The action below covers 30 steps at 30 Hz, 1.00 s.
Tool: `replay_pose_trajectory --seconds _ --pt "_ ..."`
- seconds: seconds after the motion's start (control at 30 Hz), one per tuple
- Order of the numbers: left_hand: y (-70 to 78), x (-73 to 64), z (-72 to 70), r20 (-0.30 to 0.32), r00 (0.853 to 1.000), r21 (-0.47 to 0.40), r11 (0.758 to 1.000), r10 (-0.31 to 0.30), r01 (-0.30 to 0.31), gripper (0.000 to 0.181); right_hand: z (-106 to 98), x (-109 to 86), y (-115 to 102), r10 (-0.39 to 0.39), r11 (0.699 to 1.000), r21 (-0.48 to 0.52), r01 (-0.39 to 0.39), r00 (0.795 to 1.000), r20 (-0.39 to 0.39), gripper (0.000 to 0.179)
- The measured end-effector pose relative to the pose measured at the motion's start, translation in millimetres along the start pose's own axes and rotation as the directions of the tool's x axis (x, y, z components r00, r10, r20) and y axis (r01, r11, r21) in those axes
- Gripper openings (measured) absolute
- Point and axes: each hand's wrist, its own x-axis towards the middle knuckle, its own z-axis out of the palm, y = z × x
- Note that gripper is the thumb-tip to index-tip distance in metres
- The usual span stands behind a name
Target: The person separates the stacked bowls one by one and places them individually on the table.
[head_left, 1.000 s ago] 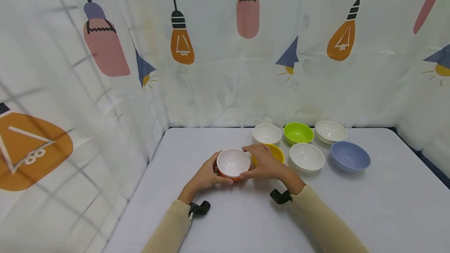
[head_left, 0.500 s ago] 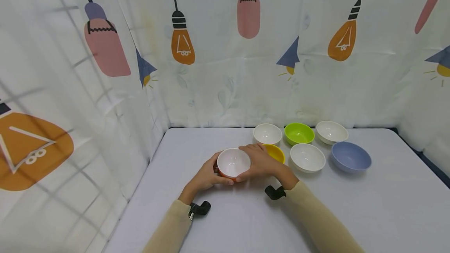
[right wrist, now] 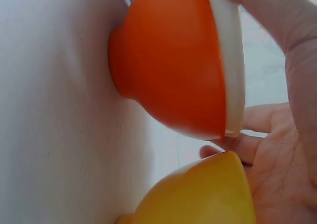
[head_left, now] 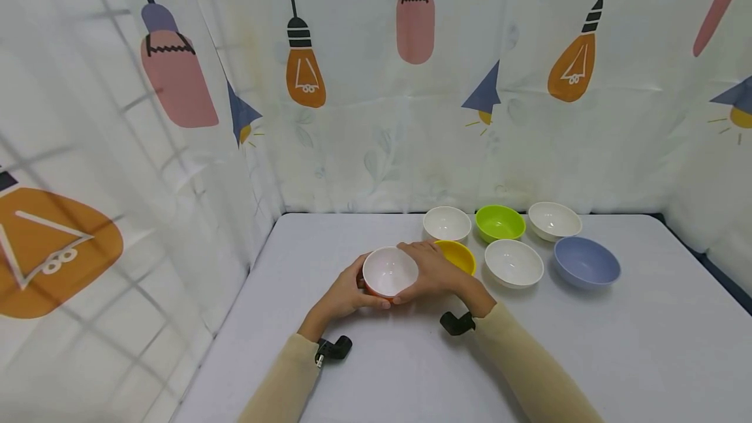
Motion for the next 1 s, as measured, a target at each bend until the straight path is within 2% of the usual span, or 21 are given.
replay_pose_trajectory --seconds 0.23,0.43,0.67,0.8,0.9,1.0 --pt "-1.0 0.8 1.7 0.0 1.0 0.01 1.0 -0.006 0.006 0.102 1.7 -1.5 0.9 0.013 1.0 0.026 -0.012 0.999 -0.036 0.113" --pt "1.3 -0.7 1.5 -0.008 1.0 0.041 0.999 -0.029 0.029 0.102 -1.2 -3.3 1.4 0.011 0.999 0.051 -0.006 0.995 -0.097 0.113" --pt "2.7 -2.3 1.6 -0.013 0.998 0.059 0.996 -0.059 0.06 0.103 -8.0 -7.8 -0.4 0.043 0.985 0.169 -0.022 0.991 -0.125 0.113" --pt "3.7 -3.0 0.5 -0.018 0.997 0.069 0.994 -0.079 0.08 0.103 -11.7 -8.1 0.7 0.01 0.972 0.232 0.025 0.989 -0.15 0.112" --pt "3.8 -2.5 -0.2 -0.013 0.997 0.059 0.995 -0.077 0.078 0.101 -14.1 -7.8 2.6 -0.032 0.959 0.27 0.082 0.982 -0.184 0.107" --pt "3.3 -1.6 -0.5 -0.01 0.997 0.059 0.995 -0.075 0.075 0.1 -16.5 -8.1 4.1 -0.047 0.954 0.281 0.105 0.978 -0.204 0.105"
